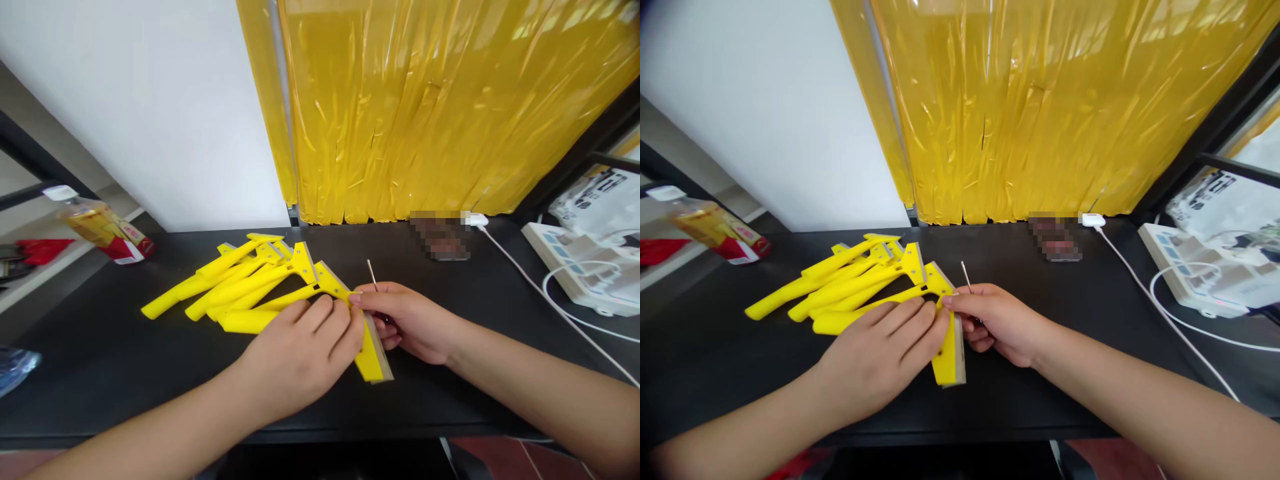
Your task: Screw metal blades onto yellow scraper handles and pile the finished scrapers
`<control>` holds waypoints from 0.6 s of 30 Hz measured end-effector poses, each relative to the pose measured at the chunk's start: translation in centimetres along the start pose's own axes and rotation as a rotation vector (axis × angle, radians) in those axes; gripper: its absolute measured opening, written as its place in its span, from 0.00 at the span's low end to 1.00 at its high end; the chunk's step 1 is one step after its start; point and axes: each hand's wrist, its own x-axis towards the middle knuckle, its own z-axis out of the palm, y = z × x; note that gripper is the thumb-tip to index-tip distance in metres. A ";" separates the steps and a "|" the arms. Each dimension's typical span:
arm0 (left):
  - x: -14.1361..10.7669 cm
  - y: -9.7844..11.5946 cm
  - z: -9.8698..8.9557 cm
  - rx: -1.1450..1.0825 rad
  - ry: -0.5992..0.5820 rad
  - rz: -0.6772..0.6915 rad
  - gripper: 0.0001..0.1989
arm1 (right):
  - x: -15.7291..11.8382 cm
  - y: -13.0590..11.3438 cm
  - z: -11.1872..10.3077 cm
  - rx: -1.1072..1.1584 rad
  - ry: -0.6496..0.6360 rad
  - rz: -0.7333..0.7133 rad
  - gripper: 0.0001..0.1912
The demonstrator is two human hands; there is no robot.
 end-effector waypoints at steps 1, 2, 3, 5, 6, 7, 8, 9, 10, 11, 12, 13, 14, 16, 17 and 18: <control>-0.1 0.0 -0.4 -0.067 0.009 -0.041 0.16 | 0.1 0.0 -0.1 -0.017 0.002 -0.018 0.26; -0.2 0.0 -0.9 -0.164 0.001 -0.111 0.17 | 0.1 -0.1 -0.2 -0.039 0.005 -0.043 0.26; -0.3 -0.1 -1.5 -0.297 -0.044 -0.215 0.20 | 0.0 -0.2 -0.2 -0.066 0.005 -0.071 0.25; -0.2 -0.3 -2.6 -0.653 -0.224 -0.515 0.27 | -0.4 -0.6 -0.2 -0.121 -0.008 -0.120 0.23; -0.1 -0.4 -3.0 -0.897 -0.364 -0.631 0.26 | -0.7 -0.8 -0.1 -0.152 -0.028 -0.140 0.22; 0.1 -0.4 -3.1 -1.187 -0.497 -0.712 0.23 | -1.1 -1.0 0.0 -0.192 -0.061 -0.162 0.21; 0.4 -0.2 -3.0 -1.500 -0.611 -0.766 0.20 | -1.4 -1.2 0.1 -0.244 -0.104 -0.185 0.20; 0.7 0.0 -2.6 -1.799 -0.713 -0.793 0.20 | -1.7 -1.4 0.2 -0.304 -0.154 -0.205 0.19; 1.0 0.3 -2.1 -2.027 -0.766 -0.802 0.20 | -2.0 -1.4 0.2 -0.365 -0.202 -0.219 0.19; 1.2 0.8 -1.5 -2.182 -0.764 -0.818 0.21 | -2.2 -1.5 0.3 -0.419 -0.241 -0.226 0.19; 1.4 1.3 -0.9 -2.274 -0.748 -0.856 0.21 | -2.3 -1.5 0.3 -0.461 -0.268 -0.225 0.20; 1.6 1.7 -0.3 -2.324 -0.705 -0.895 0.20 | -2.3 -1.4 0.3 -0.484 -0.280 -0.218 0.21; 1.7 2.1 0.1 -2.345 -0.658 -0.928 0.19 | -2.2 -1.3 0.2 -0.499 -0.281 -0.211 0.21; 1.9 2.5 0.4 -2.325 -0.561 -0.998 0.17 | -1.7 -1.1 -0.1 -0.520 -0.225 -0.224 0.25; 1.8 2.4 0.4 -2.301 -0.515 -1.033 0.17 | -1.3 -0.9 -0.3 -0.529 -0.170 -0.240 0.26; 1.8 2.0 0.2 -2.274 -0.471 -1.066 0.18 | -0.9 -0.8 -0.6 -0.537 -0.102 -0.260 0.28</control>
